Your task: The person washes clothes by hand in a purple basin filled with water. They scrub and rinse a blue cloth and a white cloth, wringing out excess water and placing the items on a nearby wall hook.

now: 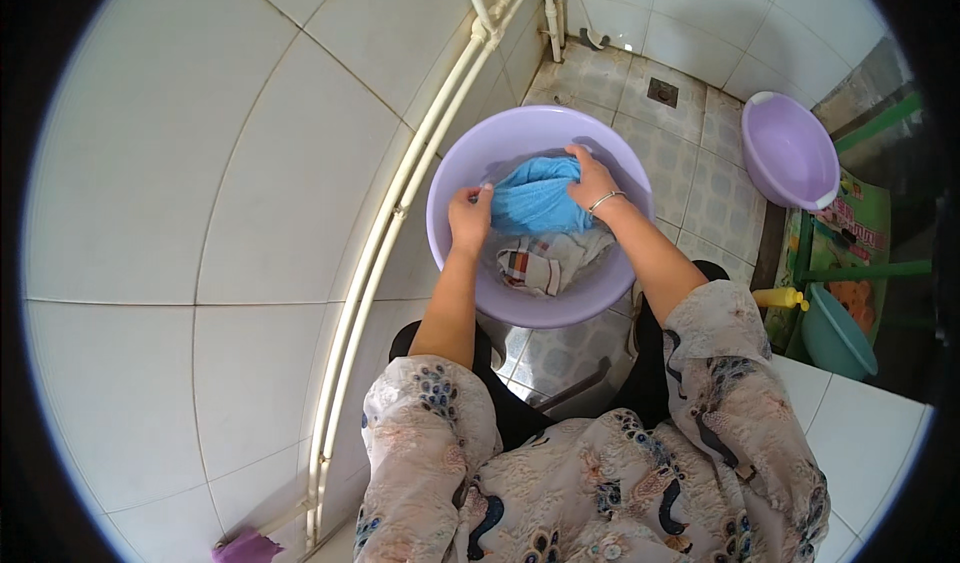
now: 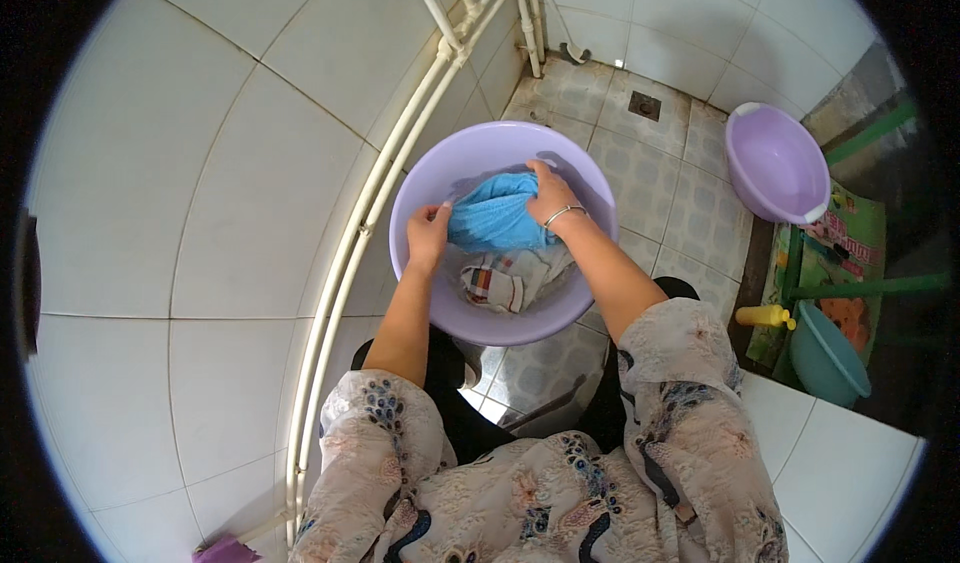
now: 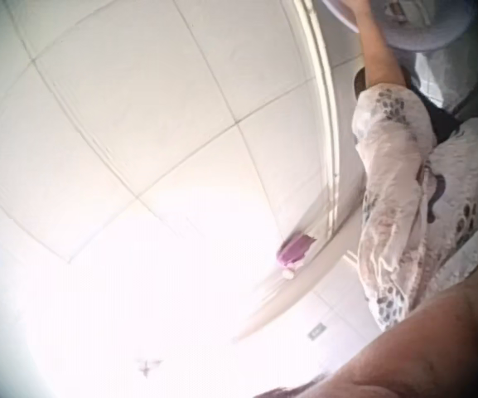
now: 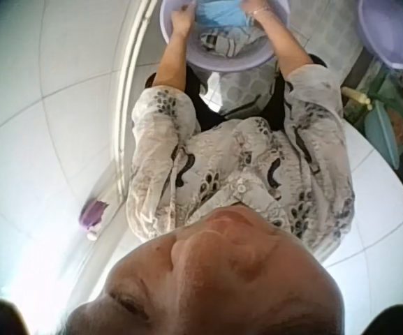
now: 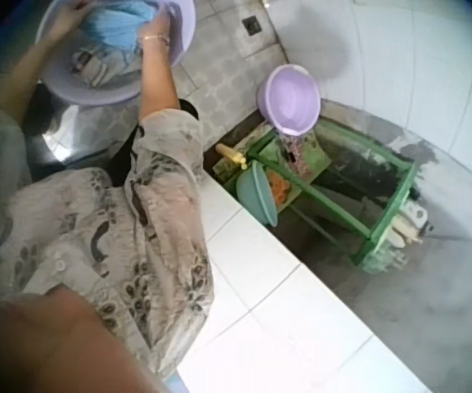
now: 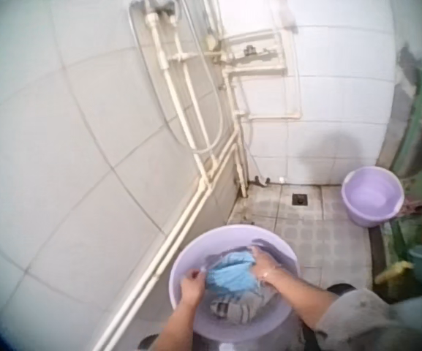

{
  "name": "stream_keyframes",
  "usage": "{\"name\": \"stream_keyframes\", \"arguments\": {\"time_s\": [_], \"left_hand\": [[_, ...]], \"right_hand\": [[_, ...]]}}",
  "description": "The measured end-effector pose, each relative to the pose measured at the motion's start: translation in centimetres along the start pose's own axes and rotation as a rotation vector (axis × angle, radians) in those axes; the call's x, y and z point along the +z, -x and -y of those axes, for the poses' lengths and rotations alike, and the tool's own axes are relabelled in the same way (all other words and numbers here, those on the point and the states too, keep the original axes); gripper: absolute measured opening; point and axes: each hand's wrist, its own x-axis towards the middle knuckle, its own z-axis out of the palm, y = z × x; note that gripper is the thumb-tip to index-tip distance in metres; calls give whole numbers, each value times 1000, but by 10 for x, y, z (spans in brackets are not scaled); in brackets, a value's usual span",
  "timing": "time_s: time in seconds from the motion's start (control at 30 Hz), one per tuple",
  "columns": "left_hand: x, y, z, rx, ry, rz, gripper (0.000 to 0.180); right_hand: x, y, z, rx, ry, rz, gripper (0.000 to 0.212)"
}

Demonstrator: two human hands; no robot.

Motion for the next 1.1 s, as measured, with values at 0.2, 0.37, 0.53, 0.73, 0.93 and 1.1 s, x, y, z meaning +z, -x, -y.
{"name": "stream_keyframes", "arguments": {"time_s": [0.2, 0.37, 0.53, 0.73, 0.93, 1.1], "left_hand": [[19, -21, 23, 51, -8, -24, 48], [15, -2, -10, 12, -452, 295, 66], [20, 38, -33, 263, -624, 347, 76], [13, 43, -61, 266, -221, 343, 52], [-32, 41, -80, 243, -322, 319, 27], [-47, 43, -37, 417, -361, 604, 38]], "right_hand": [[22, -20, 2, 184, 255, 128, 56], [39, -41, -39, 338, 300, 229, 41], [22, -30, 13, 132, 139, 472, 39], [-15, -6, 52, 141, -479, 298, 39], [-49, 5, 68, 291, -882, 38, 24], [-68, 20, 96, 295, -1209, 175, 21]]}}
